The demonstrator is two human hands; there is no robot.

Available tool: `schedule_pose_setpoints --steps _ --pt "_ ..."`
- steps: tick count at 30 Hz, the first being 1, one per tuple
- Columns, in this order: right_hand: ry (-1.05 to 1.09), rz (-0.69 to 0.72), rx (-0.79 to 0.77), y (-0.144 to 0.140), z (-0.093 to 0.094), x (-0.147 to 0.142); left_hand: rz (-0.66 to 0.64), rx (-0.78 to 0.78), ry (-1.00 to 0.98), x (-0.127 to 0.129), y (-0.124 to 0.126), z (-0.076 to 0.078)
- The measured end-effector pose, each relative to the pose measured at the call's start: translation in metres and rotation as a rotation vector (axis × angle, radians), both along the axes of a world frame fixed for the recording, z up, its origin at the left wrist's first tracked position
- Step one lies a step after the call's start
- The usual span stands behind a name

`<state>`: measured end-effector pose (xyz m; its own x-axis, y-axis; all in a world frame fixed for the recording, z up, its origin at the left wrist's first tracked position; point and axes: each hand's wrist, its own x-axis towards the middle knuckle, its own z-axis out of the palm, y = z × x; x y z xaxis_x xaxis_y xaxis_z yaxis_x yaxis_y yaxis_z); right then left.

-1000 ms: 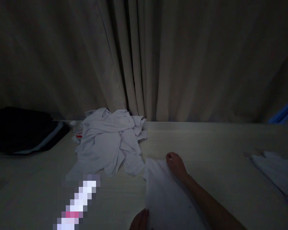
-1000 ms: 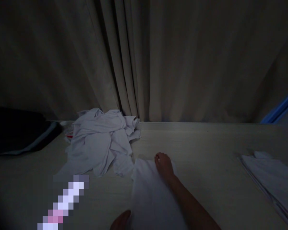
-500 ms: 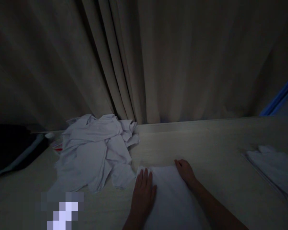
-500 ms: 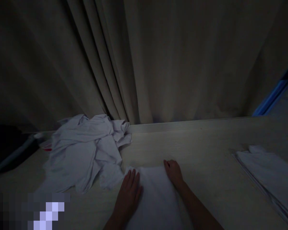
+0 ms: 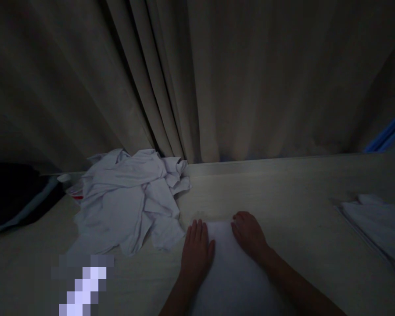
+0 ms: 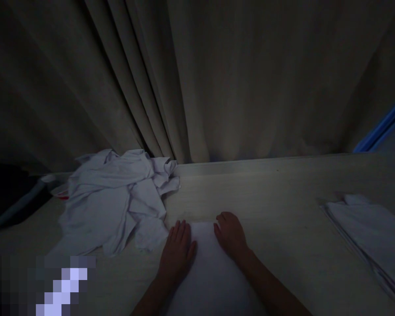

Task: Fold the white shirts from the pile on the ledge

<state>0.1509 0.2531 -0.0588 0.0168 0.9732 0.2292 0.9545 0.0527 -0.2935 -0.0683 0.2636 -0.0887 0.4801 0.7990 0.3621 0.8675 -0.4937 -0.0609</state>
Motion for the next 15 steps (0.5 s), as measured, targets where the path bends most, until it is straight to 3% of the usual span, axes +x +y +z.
schedule_pose_setpoints --steps 3,7,15 --pt "-0.048 0.074 -0.013 -0.018 -0.016 -0.015 0.034 -0.006 -0.005 0.001 0.006 -0.010" --pt "-0.052 0.070 -0.096 -0.025 -0.038 -0.015 0.050 -0.018 -0.032 -0.002 0.005 -0.025" --pt "-0.050 0.092 -0.086 -0.013 -0.046 0.001 0.059 -0.072 -0.049 0.003 0.011 -0.021"
